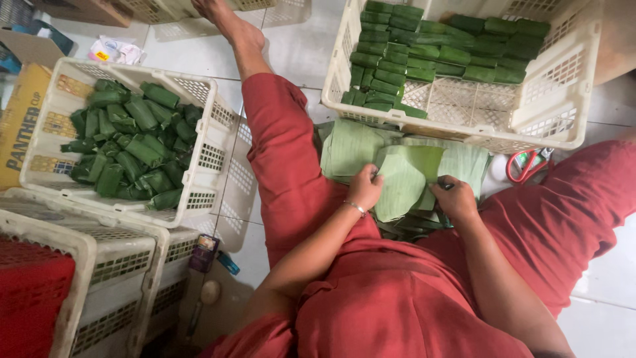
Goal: The person sits on the floor and repeatedly folds green banana leaves into small rectangular packets by hand. The folded leaves are placed into a white plastic crate to the right, while a stack of flat leaves is kept between the legs for easy access.
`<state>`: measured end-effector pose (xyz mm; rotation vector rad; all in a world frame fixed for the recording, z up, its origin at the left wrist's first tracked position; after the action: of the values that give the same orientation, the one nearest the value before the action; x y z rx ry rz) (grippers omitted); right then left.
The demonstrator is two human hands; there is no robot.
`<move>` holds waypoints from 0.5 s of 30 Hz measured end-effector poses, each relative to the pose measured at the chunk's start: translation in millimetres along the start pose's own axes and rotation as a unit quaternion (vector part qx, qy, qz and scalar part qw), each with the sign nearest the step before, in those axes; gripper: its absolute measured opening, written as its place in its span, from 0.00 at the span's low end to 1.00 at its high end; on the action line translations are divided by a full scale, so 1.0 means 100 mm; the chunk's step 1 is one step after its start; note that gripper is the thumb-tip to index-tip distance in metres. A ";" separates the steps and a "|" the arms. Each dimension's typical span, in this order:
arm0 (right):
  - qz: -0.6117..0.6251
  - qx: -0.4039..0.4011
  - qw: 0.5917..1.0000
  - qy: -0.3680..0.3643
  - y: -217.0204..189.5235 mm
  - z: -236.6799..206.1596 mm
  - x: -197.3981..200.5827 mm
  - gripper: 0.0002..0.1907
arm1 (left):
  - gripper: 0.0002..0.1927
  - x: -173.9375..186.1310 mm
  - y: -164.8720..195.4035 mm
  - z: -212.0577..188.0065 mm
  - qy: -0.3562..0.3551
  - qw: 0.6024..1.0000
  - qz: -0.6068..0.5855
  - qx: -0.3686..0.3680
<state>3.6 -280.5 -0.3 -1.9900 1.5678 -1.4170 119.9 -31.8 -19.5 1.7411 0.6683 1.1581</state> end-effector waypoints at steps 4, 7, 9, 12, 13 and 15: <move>-0.069 0.032 0.997 0.009 -0.05 0.00 -0.03 0.23 | 0.12 -0.20 0.02 0.02 -0.035 0.999 0.037 -0.005; -0.180 0.099 0.978 0.032 -0.21 -0.02 -0.14 0.24 | 0.13 -0.26 0.01 0.02 -0.058 0.996 0.065 0.004; -0.202 0.149 0.966 0.060 -0.32 -0.11 -0.15 0.22 | 0.12 -0.21 0.04 0.03 -0.045 0.999 0.012 -0.011; -0.133 0.171 0.973 0.086 -0.42 -0.20 0.02 0.17 | 0.09 -0.09 -0.23 0.09 -0.035 0.983 -0.164 0.073; -0.094 0.140 0.983 0.068 -0.36 -0.21 0.11 0.18 | 0.08 -0.07 -0.37 0.09 -0.035 0.964 -0.237 0.120; 0.062 0.112 0.992 0.019 -0.32 -0.29 0.19 0.15 | 0.08 0.16 -0.43 0.13 0.025 0.942 -0.322 0.094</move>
<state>-0.5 -273.5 46.1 -1.7183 1.4473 -1.5157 140.5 -5.1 -52.8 1.4673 1.2968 0.6933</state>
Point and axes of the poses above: each hand's wrist, its own z-axis towards the middle knuckle, its own x-axis out of the back of the hand, y = z × x, the point moved 10 cm from there along z, towards the middle knuckle, and after that the axes turned 10 degrees about -y, right-handed, at the moved point
